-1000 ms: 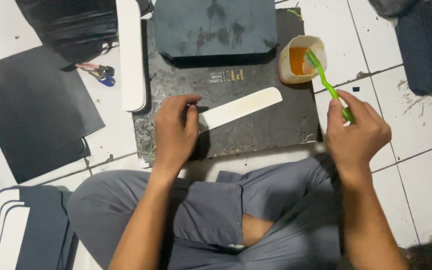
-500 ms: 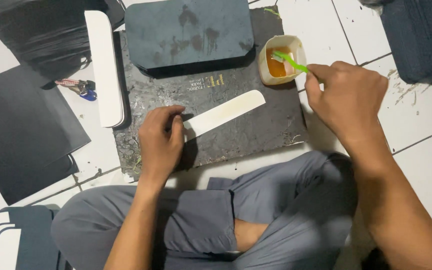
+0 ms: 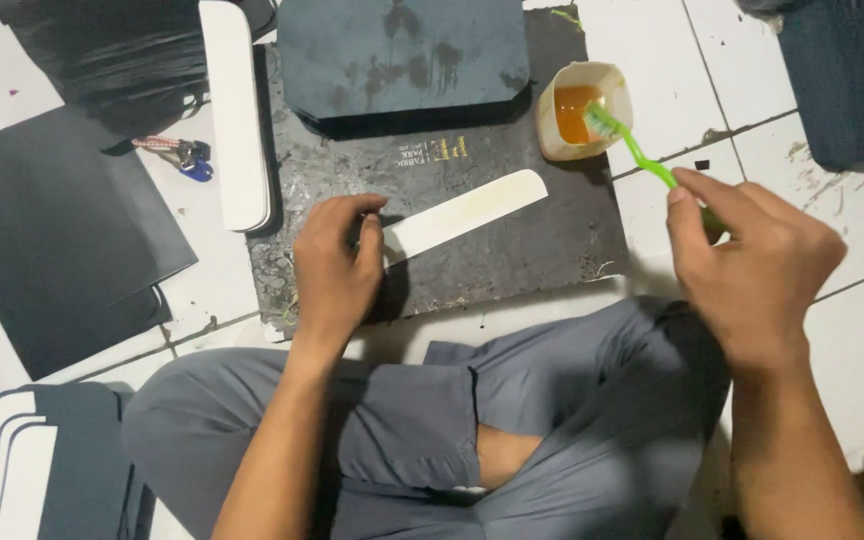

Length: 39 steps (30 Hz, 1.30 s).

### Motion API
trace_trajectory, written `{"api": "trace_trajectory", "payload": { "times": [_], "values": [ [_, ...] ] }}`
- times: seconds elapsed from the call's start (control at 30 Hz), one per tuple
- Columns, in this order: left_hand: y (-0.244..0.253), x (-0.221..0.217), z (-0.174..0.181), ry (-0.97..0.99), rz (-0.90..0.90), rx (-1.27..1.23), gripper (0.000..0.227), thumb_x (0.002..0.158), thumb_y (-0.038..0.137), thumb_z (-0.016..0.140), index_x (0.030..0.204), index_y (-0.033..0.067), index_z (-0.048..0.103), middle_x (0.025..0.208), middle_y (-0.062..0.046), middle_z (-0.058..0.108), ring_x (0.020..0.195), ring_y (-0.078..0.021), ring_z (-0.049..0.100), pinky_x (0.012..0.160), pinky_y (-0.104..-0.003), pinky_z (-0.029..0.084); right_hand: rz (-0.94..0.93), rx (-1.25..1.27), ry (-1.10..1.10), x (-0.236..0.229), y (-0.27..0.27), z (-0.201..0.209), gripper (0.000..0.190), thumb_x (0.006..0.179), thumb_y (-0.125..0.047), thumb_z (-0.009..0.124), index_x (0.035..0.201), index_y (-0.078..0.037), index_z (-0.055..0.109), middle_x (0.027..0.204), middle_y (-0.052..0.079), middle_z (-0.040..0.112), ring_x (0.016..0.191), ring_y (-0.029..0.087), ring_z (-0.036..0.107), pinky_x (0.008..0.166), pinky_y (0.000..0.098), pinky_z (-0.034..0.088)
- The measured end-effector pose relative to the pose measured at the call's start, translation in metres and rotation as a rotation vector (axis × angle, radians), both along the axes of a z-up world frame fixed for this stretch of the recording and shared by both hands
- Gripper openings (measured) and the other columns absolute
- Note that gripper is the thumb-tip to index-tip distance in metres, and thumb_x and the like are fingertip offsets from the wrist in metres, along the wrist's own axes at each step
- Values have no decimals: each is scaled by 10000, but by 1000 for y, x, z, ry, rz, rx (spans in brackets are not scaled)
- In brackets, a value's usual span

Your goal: The person applies a yellowish liquid to a white rectangular insert using a green toothbrush, then places a dark gray pouch over the insert and presses the edges to adhere them. This cycle is repeated for multiple inserts and pouches, stacking the assembled units on the floor.

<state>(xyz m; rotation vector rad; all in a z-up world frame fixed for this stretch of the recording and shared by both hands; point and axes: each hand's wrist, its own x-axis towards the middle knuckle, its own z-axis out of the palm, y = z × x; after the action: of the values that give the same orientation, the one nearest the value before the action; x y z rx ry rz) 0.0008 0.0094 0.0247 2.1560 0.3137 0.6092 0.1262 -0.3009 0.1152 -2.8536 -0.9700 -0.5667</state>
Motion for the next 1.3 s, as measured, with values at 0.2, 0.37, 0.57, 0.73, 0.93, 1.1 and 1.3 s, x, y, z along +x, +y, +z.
{"api": "trace_trajectory", "payload": {
  "times": [0.2,0.37,0.57,0.73,0.93,1.1,1.3],
  "values": [
    [-1,1,1,0,-7,-3,183,887,-66,634,1048,-26,710,970,-125,716,830,-216,641,747,-304,528,4,251,198,-24,13,-20,208,1004,127,758,1205,146,808,859,209,754,487,147,457,417,249,289],
    [-1,0,2,9,-8,-13,187,888,-69,623,1052,-38,709,953,-129,712,815,-207,637,719,-290,531,-208,697,538,-36,12,-21,213,1057,77,650,1247,132,727,820,126,650,607,122,469,533,217,343],
    [1,-2,-2,18,-3,7,189,898,-60,630,1066,-21,707,989,-129,716,842,-206,654,741,-289,549,-257,1169,748,-41,17,-14,263,1127,-75,472,1290,64,626,751,-28,508,569,11,400,522,145,355],
    [1,-3,3,-3,9,6,176,897,-50,630,1052,-15,706,990,-116,716,851,-219,646,757,-312,521,-274,1218,746,-49,25,-7,281,1145,-123,435,1295,52,595,704,-61,445,540,2,361,517,148,349],
    [2,-2,3,27,2,9,187,905,-48,619,1062,-11,713,976,-119,724,842,-199,654,758,-291,544,-204,1166,647,-47,25,-15,273,1186,-156,395,1293,39,554,700,-63,415,512,7,329,463,165,322],
    [1,-3,8,-6,7,-14,188,896,-61,623,1062,-21,703,964,-110,706,820,-194,633,725,-286,521,-202,822,432,-40,23,-61,206,1137,58,575,1281,170,669,769,86,569,581,108,440,470,222,328],
    [2,-3,2,18,11,8,177,908,-40,626,1066,-13,699,968,-104,704,839,-198,629,745,-297,515,-204,1115,827,-48,18,-82,241,1122,-50,479,1278,61,625,776,-13,525,597,40,423,530,170,371]
  ]
}}
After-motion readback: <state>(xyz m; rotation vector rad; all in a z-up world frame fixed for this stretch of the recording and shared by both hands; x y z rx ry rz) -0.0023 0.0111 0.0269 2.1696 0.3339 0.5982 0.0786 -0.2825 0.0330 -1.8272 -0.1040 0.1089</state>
